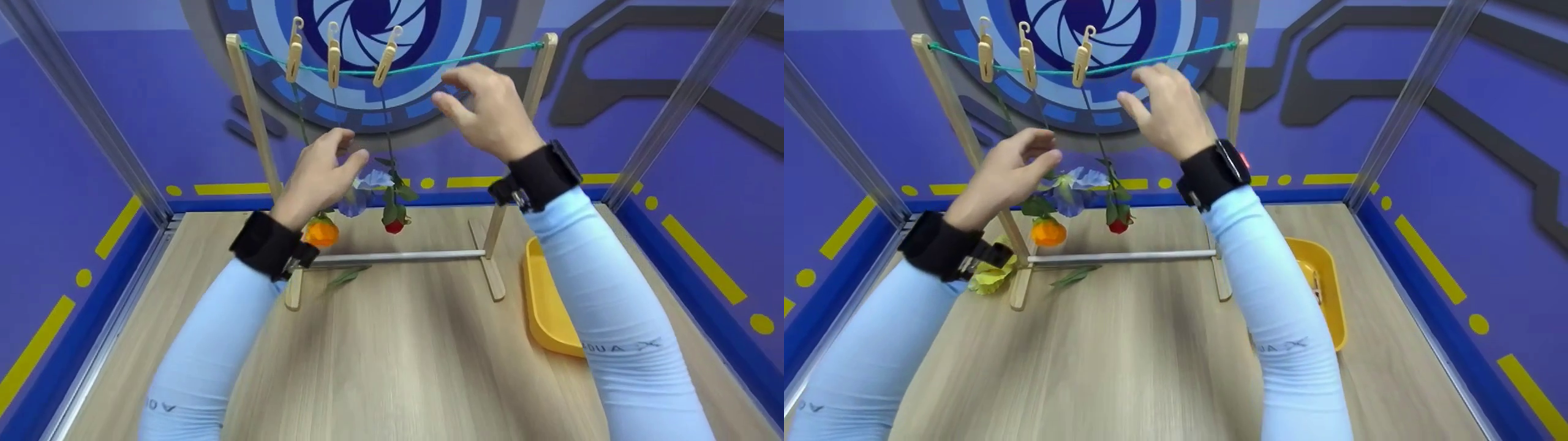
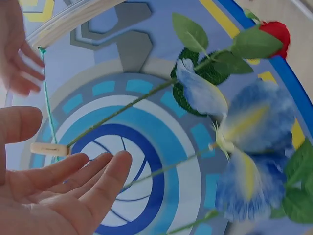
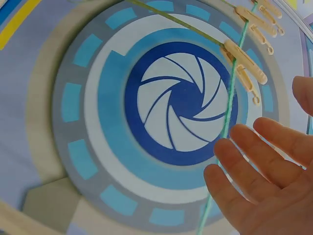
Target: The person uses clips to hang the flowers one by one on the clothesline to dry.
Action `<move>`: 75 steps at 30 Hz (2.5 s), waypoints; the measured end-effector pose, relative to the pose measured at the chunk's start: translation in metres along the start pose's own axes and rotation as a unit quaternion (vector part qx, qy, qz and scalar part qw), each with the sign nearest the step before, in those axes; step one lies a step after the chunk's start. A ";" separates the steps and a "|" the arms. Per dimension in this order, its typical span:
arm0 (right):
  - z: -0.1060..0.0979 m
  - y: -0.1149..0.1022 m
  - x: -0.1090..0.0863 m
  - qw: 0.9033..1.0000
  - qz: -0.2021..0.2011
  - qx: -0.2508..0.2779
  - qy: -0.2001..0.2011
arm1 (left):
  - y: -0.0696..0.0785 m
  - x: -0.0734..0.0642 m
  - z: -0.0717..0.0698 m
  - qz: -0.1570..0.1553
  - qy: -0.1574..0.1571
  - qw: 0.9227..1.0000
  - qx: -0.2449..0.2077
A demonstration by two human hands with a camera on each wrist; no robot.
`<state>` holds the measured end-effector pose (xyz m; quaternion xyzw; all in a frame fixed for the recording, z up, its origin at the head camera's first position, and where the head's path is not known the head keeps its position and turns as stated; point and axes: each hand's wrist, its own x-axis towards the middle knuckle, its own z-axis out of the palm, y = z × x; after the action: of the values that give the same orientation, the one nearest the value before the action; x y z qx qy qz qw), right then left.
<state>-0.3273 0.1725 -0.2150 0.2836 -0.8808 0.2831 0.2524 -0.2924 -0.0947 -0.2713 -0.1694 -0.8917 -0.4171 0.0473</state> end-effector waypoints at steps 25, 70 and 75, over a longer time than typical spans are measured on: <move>0.055 0.059 -0.166 0.995 0.059 -0.003 0.084 | -0.068 -0.079 0.024 0.129 0.137 0.967 0.173; 0.088 0.105 -0.284 0.965 0.256 -0.015 0.043 | -0.127 -0.115 0.178 0.079 0.088 0.985 0.129; 0.080 0.110 -0.288 0.964 0.259 -0.016 0.051 | -0.117 -0.112 0.195 0.104 0.070 0.981 0.149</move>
<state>-0.2162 0.2987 -0.4852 0.0272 -0.9143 0.3390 0.2199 -0.2160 -0.0459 -0.5078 -0.2226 -0.9157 -0.2835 0.1775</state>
